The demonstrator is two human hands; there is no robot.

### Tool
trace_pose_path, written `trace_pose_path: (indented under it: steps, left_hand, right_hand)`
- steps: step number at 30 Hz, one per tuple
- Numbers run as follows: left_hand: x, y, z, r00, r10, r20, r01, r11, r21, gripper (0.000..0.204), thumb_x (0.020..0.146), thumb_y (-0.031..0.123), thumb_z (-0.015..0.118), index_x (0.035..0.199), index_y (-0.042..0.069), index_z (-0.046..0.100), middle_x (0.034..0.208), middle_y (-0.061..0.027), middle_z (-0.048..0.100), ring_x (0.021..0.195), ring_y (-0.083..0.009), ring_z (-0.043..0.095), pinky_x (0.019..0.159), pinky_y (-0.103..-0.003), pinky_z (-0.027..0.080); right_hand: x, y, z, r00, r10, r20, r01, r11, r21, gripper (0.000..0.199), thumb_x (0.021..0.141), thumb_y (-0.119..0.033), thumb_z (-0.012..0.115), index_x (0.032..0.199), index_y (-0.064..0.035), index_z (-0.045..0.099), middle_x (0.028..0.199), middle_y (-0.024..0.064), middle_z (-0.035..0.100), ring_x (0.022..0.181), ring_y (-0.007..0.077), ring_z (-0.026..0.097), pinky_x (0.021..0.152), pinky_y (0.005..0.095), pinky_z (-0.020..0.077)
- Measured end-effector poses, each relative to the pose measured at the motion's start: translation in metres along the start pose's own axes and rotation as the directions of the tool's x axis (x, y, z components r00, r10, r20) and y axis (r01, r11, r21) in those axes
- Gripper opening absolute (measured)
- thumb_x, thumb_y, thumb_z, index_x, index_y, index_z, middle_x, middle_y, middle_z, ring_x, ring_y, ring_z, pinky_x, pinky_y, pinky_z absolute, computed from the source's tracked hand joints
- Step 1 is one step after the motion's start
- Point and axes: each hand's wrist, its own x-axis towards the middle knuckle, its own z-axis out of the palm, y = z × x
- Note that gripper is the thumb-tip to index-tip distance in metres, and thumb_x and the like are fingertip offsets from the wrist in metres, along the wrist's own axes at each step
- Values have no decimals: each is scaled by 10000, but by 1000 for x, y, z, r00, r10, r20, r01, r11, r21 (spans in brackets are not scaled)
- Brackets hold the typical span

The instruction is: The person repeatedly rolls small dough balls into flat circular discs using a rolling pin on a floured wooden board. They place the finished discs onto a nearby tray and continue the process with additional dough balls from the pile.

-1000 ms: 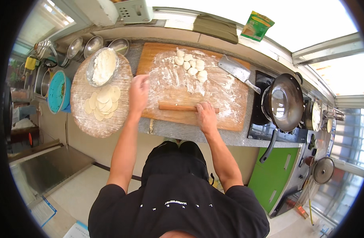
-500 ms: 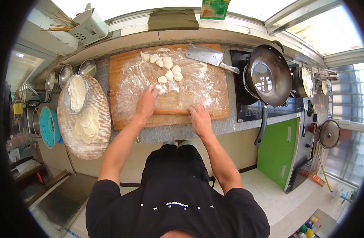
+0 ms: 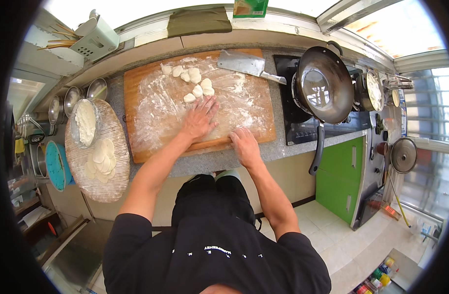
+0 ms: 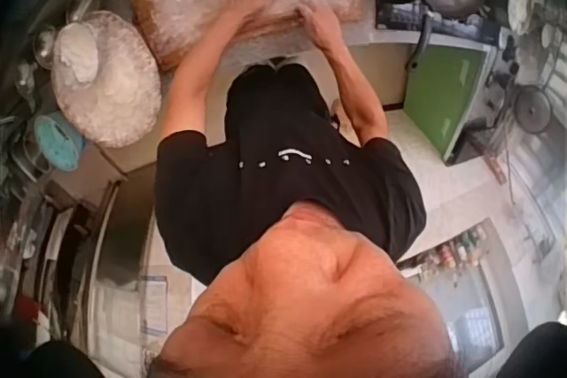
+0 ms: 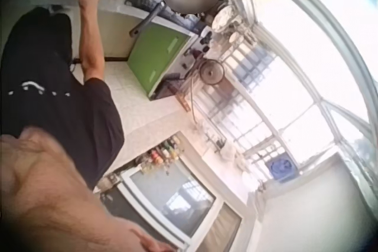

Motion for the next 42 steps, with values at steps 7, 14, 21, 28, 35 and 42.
trace_pose_path:
  steps: [7,14,21,28,35,42]
  left_hand:
    - [3,-6,-12,1000,-19,-5,18,994,-106,771,1096,559,486,1687,79,365,1780,-179,272,1648,-360,245,1357,-537,186]
    - [-45,-45,-68,824,-510,-246,273,738,-617,647,1124,434,469,1633,36,449,1754,-219,305,1635,-401,263,1347,-547,192]
    - [-58,-36,-19,849,-484,-212,479,874,-78,671,1113,401,506,1670,43,397,1755,-197,317,1641,-386,257,1343,-579,180]
    - [-34,-64,-18,833,-474,-287,467,879,-96,721,1111,447,499,1701,66,336,1754,-183,325,1644,-373,251,1349,-588,149]
    - [-72,-38,-57,930,-367,3,333,841,-426,523,1029,349,668,1450,38,650,1431,-166,627,1357,-374,569,1200,-521,403]
    - [-46,-36,-54,908,-415,49,383,781,-494,388,922,196,817,1263,25,749,1191,-165,724,1130,-388,688,976,-470,550]
  right_hand:
    - [1,-1,-4,1000,-15,5,15,1000,-9,240,896,-112,702,1128,-60,675,1122,124,660,1132,357,642,1029,476,506]
    - [28,-22,0,997,45,-66,-44,999,19,302,848,-85,774,1137,-79,685,1101,97,678,1107,342,651,995,472,516]
    - [72,-42,35,1000,-18,-20,13,974,-228,633,977,-290,737,1551,-99,554,1589,146,559,1517,318,476,1252,502,380]
    - [124,-32,45,994,97,41,-79,945,-316,884,1020,-545,647,1679,-26,365,1747,155,360,1621,332,320,1330,538,242]
    - [69,-44,39,998,26,58,-13,976,-217,604,982,-260,703,1523,-46,544,1586,152,520,1513,339,460,1269,514,356]
    - [64,-40,45,994,-74,-82,68,995,-72,320,966,-125,635,1273,-44,675,1285,136,637,1321,350,601,1203,512,430]
